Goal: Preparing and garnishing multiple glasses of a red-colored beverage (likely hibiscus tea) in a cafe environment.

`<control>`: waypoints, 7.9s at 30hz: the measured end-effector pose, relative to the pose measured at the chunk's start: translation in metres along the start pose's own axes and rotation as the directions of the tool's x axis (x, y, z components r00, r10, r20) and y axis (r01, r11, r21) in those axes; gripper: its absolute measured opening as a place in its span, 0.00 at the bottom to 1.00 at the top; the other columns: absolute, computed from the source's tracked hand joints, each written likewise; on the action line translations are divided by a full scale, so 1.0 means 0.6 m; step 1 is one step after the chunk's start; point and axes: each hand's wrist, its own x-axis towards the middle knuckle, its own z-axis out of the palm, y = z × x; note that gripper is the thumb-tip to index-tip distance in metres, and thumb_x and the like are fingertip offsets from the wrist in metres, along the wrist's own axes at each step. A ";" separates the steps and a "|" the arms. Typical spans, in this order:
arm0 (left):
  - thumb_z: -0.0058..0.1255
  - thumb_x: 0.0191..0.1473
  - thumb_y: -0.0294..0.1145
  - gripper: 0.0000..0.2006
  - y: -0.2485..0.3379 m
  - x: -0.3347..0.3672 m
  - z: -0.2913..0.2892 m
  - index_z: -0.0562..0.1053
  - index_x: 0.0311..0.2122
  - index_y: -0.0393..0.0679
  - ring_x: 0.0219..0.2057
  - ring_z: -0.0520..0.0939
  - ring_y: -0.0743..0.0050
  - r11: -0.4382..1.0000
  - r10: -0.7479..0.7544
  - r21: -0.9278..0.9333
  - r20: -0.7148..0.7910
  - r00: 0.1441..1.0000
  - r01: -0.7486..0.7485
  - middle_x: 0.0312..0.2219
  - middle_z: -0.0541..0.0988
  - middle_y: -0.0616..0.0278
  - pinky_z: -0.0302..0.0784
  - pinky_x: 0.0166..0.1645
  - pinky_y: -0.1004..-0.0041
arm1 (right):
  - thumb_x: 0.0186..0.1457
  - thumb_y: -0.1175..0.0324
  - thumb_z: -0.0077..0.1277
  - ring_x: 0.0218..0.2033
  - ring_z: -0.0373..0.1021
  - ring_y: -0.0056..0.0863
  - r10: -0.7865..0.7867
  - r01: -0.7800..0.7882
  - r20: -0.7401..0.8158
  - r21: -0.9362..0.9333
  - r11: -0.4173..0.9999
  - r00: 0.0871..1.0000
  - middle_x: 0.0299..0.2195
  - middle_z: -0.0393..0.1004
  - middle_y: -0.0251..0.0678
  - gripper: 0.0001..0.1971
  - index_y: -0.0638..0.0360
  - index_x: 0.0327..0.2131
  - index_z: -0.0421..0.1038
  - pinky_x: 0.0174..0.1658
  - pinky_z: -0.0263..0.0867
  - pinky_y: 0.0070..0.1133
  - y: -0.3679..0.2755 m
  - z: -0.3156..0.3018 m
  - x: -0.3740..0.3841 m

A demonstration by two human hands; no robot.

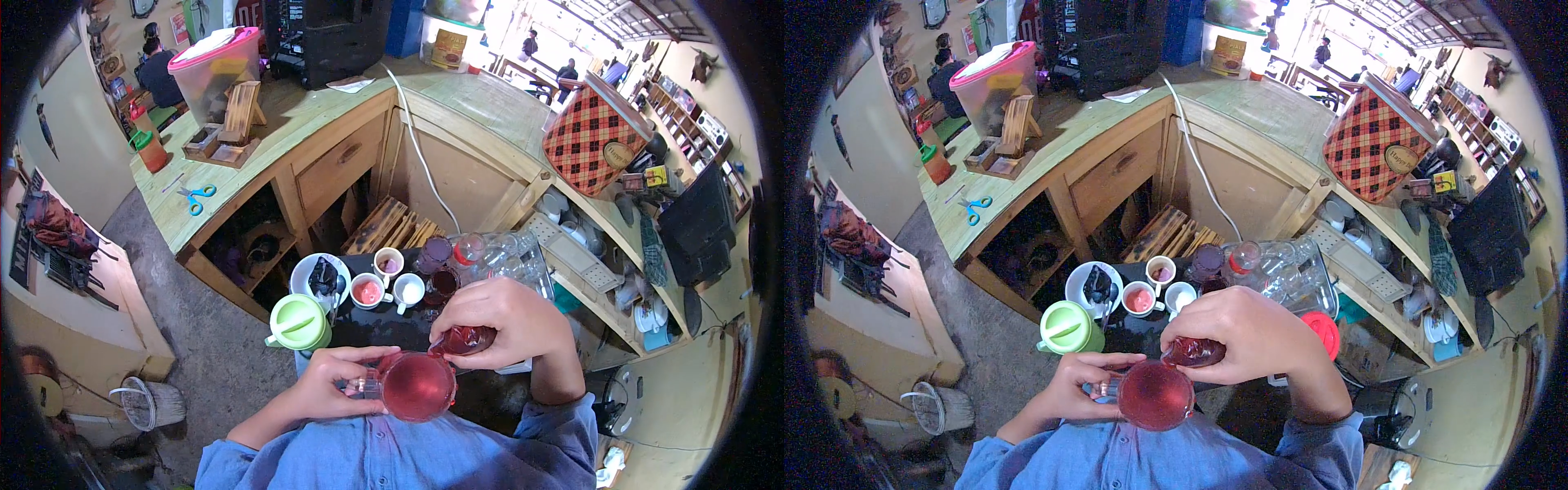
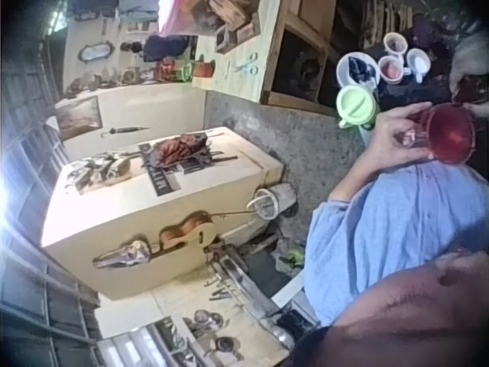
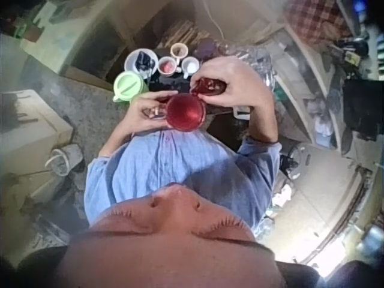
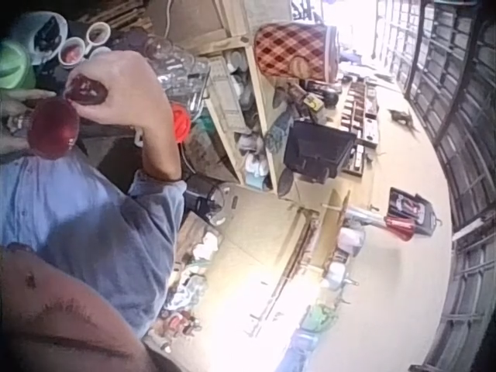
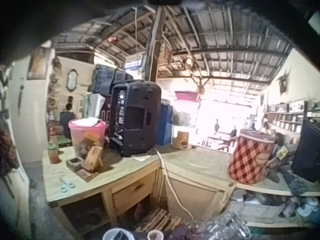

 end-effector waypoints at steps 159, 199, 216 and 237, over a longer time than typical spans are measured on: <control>0.73 0.38 0.33 0.19 0.022 -0.007 0.001 0.70 0.17 0.36 0.32 0.82 0.71 0.987 -0.151 0.039 -0.088 0.985 0.155 0.50 0.78 0.43 0.75 0.34 0.74 | 0.34 0.66 0.64 0.32 0.74 0.34 -0.028 0.051 0.068 -0.358 0.932 0.997 0.28 0.74 0.33 0.20 0.57 0.36 0.75 0.34 0.71 0.28 -0.064 0.043 0.066; 0.75 0.34 0.33 0.15 0.001 -0.001 0.018 0.82 0.29 0.38 0.31 0.83 0.73 0.993 -0.005 0.113 -0.267 0.964 0.036 0.49 0.79 0.45 0.77 0.34 0.73 | 0.41 0.65 0.67 0.30 0.75 0.35 0.025 -0.043 -0.085 -0.218 0.975 0.996 0.29 0.77 0.34 0.15 0.55 0.34 0.76 0.34 0.72 0.28 -0.075 0.069 0.038; 0.74 0.35 0.33 0.15 -0.009 -0.002 0.015 0.79 0.24 0.35 0.22 0.75 0.83 0.992 0.017 0.123 -0.289 0.957 0.019 0.50 0.79 0.47 0.70 0.27 0.78 | 0.39 0.67 0.66 0.31 0.76 0.36 0.072 -0.091 -0.082 -0.254 0.963 0.994 0.30 0.78 0.36 0.15 0.55 0.34 0.76 0.35 0.72 0.28 -0.085 0.046 0.026; 0.74 0.35 0.32 0.20 -0.003 -0.003 0.015 0.69 0.15 0.36 0.28 0.80 0.79 0.991 -0.014 0.125 -0.319 0.948 0.057 0.49 0.79 0.45 0.73 0.30 0.76 | 0.41 0.67 0.64 0.32 0.75 0.38 0.137 -0.137 -0.013 -0.180 0.974 0.991 0.29 0.77 0.37 0.15 0.56 0.35 0.75 0.35 0.72 0.30 -0.088 0.057 0.020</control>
